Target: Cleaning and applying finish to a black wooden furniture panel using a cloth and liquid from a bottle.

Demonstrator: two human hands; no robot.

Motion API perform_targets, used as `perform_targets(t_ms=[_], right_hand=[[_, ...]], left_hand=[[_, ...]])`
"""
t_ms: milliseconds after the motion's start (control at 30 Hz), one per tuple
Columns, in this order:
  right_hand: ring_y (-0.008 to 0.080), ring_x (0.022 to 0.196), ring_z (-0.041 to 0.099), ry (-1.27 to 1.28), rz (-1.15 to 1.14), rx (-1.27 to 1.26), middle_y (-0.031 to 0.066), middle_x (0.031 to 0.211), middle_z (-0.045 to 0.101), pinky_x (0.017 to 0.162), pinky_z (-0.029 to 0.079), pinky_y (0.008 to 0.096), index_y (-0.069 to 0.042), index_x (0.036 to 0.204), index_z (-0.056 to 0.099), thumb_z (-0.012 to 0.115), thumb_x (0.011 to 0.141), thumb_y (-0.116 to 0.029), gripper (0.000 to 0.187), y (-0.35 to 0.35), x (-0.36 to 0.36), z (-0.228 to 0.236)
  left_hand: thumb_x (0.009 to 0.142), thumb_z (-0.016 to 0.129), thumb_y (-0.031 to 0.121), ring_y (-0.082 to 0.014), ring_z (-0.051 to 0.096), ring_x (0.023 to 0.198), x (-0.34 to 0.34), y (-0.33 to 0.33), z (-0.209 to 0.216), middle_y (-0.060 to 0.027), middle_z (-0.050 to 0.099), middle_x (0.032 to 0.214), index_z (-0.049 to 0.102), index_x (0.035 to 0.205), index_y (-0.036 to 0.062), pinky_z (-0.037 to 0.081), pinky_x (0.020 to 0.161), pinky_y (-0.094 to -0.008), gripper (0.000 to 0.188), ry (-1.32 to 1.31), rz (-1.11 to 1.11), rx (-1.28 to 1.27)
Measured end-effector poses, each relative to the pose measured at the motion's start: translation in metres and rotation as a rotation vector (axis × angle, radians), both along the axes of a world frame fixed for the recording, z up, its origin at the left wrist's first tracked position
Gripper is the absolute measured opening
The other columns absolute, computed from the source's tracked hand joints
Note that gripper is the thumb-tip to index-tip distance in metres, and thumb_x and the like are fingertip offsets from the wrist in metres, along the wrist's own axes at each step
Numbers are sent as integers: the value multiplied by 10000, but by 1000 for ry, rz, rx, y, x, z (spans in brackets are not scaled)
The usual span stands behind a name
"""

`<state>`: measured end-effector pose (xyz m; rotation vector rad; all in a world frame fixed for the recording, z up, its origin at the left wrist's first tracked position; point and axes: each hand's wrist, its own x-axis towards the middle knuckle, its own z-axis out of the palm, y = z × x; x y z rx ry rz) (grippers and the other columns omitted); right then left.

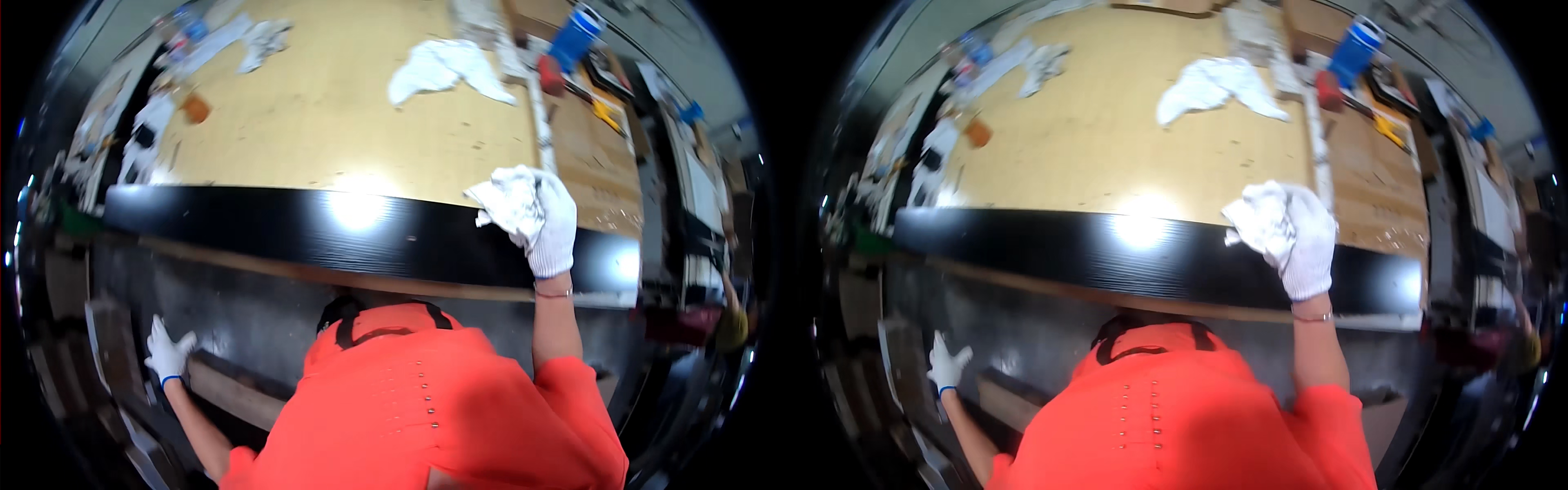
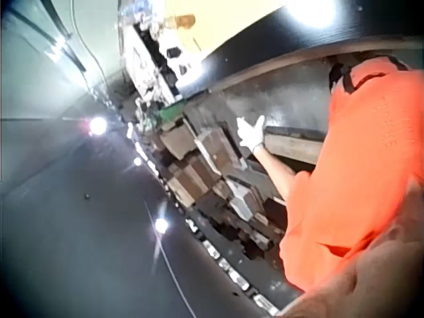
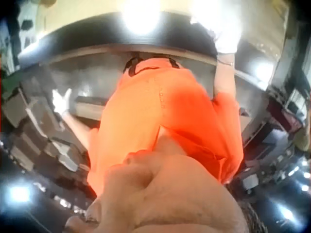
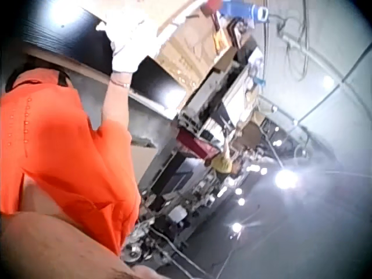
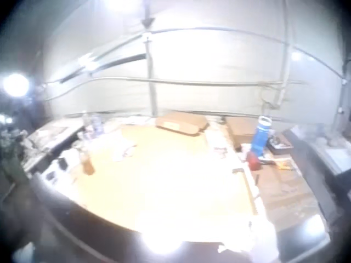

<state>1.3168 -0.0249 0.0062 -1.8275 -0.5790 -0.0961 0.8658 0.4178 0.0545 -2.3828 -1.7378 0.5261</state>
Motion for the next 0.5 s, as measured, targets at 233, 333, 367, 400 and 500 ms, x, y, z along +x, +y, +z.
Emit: perform_targets(t_ms=[233, 333, 367, 400, 500], right_hand=[[148, 817, 672, 289, 306, 87, 103, 980, 704, 763, 539, 281, 25, 1057, 679, 624, 927, -34, 153, 130, -68, 5], [265, 884, 671, -13, 365, -146, 128, 1024, 680, 786, 536, 350, -49, 1034, 685, 696, 851, -74, 185, 167, -87, -13], [290, 875, 649, -192, 362, -232, 124, 1015, 674, 782, 525, 364, -67, 1018, 689, 703, 821, -81, 198, 177, -94, -5], [314, 866, 627, -372, 353, -316, 120, 1007, 669, 778, 515, 379, -85, 1002, 693, 710, 790, -89, 213, 184, -100, 3], [307, 829, 604, -451, 276, -385, 92, 990, 673, 751, 496, 394, -88, 976, 699, 714, 757, -87, 220, 194, -111, 1]], left_hand=[[786, 792, 267, -352, 424, 1388, 136, -84, -27, -191, 508, 1447, 523, 1388, 4, 317, 1151, -449, 710, -806, -624, 85], [720, 801, 262, -340, 482, 1307, 201, -124, -34, -170, 544, 1384, 572, 1297, 25, 336, 1097, -481, 665, -756, -995, -333], [720, 801, 262, -340, 482, 1307, 198, -112, -46, -170, 544, 1384, 572, 1297, 25, 336, 1097, -481, 665, -763, -989, -332], [699, 806, 264, -332, 486, 1304, 191, -94, -57, -161, 554, 1365, 579, 1265, 35, 335, 1092, -478, 651, -778, -1032, -262], [702, 786, 202, -329, 507, 1313, 158, -9, -52, -151, 591, 1362, 613, 1288, 54, 324, 1114, -497, 629, -734, -950, -100]])
